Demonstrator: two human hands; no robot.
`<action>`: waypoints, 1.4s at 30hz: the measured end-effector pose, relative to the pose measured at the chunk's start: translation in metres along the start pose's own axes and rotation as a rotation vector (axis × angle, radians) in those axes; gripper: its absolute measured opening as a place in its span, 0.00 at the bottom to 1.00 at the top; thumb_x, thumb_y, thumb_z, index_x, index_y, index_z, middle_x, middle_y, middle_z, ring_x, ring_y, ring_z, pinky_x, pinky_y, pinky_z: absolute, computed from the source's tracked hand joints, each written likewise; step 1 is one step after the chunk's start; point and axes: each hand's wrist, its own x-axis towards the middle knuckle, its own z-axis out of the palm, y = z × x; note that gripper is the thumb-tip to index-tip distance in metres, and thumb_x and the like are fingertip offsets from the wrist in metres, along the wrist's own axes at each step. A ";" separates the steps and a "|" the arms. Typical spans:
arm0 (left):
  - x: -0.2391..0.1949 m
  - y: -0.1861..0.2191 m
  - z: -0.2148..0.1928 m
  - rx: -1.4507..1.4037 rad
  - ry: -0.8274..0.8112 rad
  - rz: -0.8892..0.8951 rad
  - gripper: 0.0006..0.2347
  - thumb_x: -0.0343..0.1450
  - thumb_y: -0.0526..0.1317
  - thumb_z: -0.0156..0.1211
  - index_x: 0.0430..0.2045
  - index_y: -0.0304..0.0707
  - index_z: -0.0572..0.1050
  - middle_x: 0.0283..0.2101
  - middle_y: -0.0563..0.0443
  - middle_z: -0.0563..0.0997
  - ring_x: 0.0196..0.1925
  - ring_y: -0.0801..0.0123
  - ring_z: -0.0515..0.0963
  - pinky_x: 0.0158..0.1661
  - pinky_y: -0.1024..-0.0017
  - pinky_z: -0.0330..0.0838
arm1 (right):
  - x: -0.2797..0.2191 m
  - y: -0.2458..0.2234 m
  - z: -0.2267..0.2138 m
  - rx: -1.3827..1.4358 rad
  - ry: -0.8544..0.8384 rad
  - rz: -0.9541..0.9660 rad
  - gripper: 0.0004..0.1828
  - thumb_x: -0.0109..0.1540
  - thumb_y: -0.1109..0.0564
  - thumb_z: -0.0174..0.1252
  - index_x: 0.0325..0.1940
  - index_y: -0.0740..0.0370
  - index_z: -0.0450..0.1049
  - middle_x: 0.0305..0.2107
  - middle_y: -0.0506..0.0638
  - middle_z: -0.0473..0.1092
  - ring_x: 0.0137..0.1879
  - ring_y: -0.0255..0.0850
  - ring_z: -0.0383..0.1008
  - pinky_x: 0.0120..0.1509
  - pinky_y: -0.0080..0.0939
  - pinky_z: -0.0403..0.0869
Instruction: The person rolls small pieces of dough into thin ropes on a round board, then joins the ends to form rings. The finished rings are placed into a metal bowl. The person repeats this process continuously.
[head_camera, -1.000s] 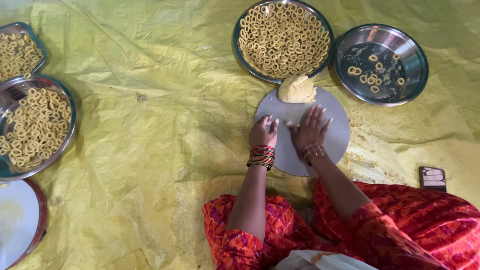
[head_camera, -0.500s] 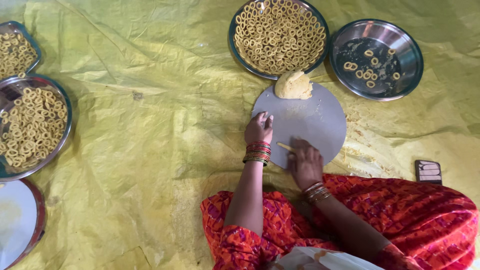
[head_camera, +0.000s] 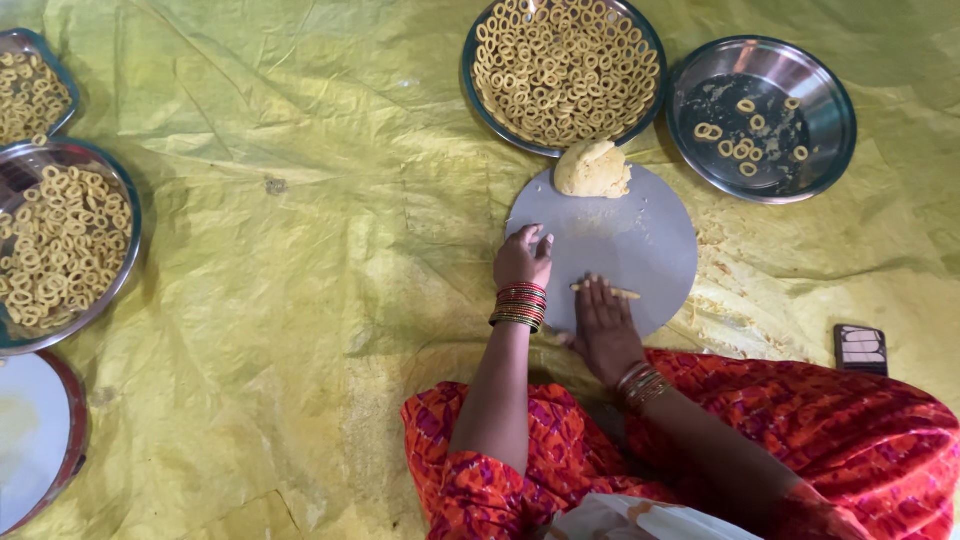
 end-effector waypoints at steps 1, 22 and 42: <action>0.001 0.000 0.000 0.000 0.005 0.010 0.14 0.70 0.47 0.64 0.46 0.48 0.80 0.46 0.49 0.85 0.46 0.58 0.85 0.46 0.63 0.77 | 0.004 -0.006 0.000 0.017 -0.077 0.014 0.59 0.60 0.27 0.50 0.76 0.67 0.31 0.75 0.63 0.36 0.81 0.55 0.34 0.79 0.64 0.42; -0.002 -0.002 0.019 -0.359 -0.129 -0.027 0.21 0.73 0.56 0.56 0.49 0.40 0.80 0.47 0.44 0.86 0.50 0.60 0.85 0.52 0.65 0.77 | -0.003 0.006 0.001 0.441 0.146 0.121 0.38 0.68 0.52 0.49 0.84 0.50 0.49 0.79 0.54 0.52 0.82 0.47 0.49 0.87 0.52 0.54; -0.010 -0.015 0.064 -1.456 -0.421 -0.228 0.38 0.74 0.69 0.31 0.77 0.47 0.42 0.80 0.52 0.48 0.81 0.61 0.46 0.74 0.59 0.44 | 0.131 0.004 0.031 0.739 0.053 0.426 0.46 0.71 0.37 0.45 0.80 0.50 0.24 0.77 0.64 0.36 0.82 0.63 0.30 0.80 0.63 0.35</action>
